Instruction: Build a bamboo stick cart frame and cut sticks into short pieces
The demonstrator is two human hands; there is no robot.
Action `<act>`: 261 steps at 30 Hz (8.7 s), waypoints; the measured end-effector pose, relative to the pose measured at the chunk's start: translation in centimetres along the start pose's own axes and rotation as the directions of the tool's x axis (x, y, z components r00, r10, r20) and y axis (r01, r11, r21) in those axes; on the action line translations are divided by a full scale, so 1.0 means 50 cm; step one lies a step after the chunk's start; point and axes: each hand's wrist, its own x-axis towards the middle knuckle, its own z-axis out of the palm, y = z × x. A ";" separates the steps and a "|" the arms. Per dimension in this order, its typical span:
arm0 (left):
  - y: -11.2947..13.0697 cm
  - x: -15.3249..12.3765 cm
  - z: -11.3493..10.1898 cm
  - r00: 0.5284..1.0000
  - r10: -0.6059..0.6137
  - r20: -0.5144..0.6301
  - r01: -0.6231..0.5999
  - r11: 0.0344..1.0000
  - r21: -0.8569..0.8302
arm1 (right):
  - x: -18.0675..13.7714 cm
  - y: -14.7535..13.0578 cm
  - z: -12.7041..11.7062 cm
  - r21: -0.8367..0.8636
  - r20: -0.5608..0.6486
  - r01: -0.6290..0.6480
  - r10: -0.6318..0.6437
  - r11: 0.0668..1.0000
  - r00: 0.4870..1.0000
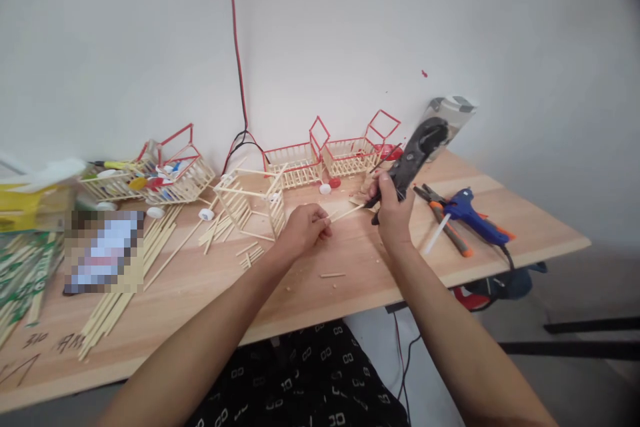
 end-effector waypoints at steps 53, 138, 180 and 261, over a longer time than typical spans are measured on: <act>-0.015 -0.017 -0.009 0.995 0.029 0.096 0.037 0.781 -0.624 | -0.038 0.022 0.022 -0.178 0.320 -0.442 0.477 0.879 0.819; 0.018 -0.049 -0.007 0.928 0.038 0.370 0.184 0.818 -0.546 | -0.039 -0.187 -0.134 -0.851 0.468 -0.097 0.829 0.516 0.306; 0.023 -0.062 0.016 0.995 0.091 0.045 -0.082 0.982 -0.169 | -0.052 -0.186 -0.129 -0.885 0.446 0.086 0.779 0.458 0.440; -0.019 -0.046 0.014 0.995 -0.082 0.057 0.086 0.993 -0.082 | -0.059 -0.098 -0.090 -0.850 0.508 0.423 0.697 0.313 0.505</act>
